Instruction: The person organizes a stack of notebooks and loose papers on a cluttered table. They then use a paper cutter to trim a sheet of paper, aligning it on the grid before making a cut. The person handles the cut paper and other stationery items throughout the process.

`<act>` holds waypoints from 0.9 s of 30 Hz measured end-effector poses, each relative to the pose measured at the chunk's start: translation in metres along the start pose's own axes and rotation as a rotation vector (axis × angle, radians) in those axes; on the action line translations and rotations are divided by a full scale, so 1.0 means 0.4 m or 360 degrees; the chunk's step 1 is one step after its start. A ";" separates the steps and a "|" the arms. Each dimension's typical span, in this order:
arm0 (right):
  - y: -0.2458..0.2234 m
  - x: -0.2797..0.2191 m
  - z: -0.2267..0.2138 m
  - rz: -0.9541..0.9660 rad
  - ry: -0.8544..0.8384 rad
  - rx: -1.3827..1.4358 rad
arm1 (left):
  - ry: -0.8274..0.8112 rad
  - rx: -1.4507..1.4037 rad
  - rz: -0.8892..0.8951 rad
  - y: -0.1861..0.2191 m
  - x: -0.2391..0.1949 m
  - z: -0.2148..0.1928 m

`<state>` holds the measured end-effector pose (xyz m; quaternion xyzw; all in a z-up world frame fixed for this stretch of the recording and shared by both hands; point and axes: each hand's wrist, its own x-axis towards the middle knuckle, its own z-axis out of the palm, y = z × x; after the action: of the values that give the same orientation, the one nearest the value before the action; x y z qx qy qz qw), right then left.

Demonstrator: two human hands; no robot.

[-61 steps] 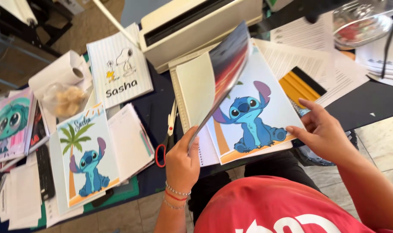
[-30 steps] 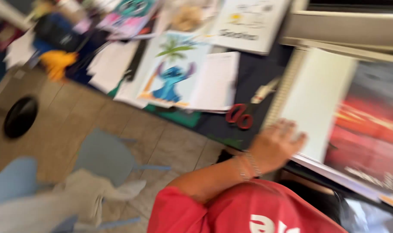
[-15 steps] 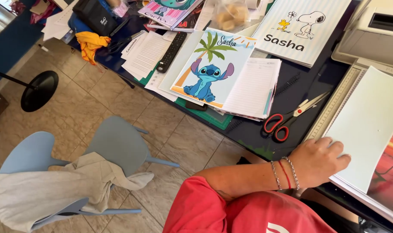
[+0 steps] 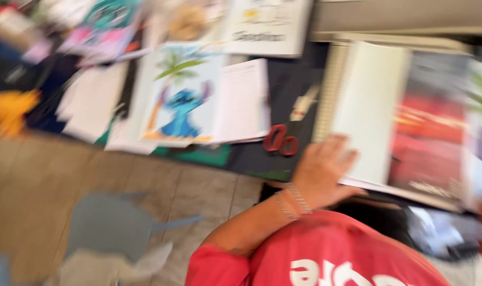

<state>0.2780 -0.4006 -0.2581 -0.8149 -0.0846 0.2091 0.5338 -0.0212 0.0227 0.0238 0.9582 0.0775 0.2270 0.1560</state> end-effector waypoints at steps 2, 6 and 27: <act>-0.441 -0.130 0.127 -0.0324 0.0154 -0.0413 | -0.0045 -0.0070 0.0087 0.010 -0.002 -0.020; -0.751 -0.336 0.199 -0.0455 0.0051 -0.0819 | -0.0074 -0.0058 0.0160 0.009 0.012 -0.016; -0.770 -0.314 0.193 -0.0407 0.0015 -0.0851 | -0.0163 -0.0012 0.0174 0.021 0.003 0.003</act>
<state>0.1581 -0.2536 0.0258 -0.9104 -0.2363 0.1067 0.3225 -0.0189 0.0150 0.0261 0.9707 0.0160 0.1863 0.1507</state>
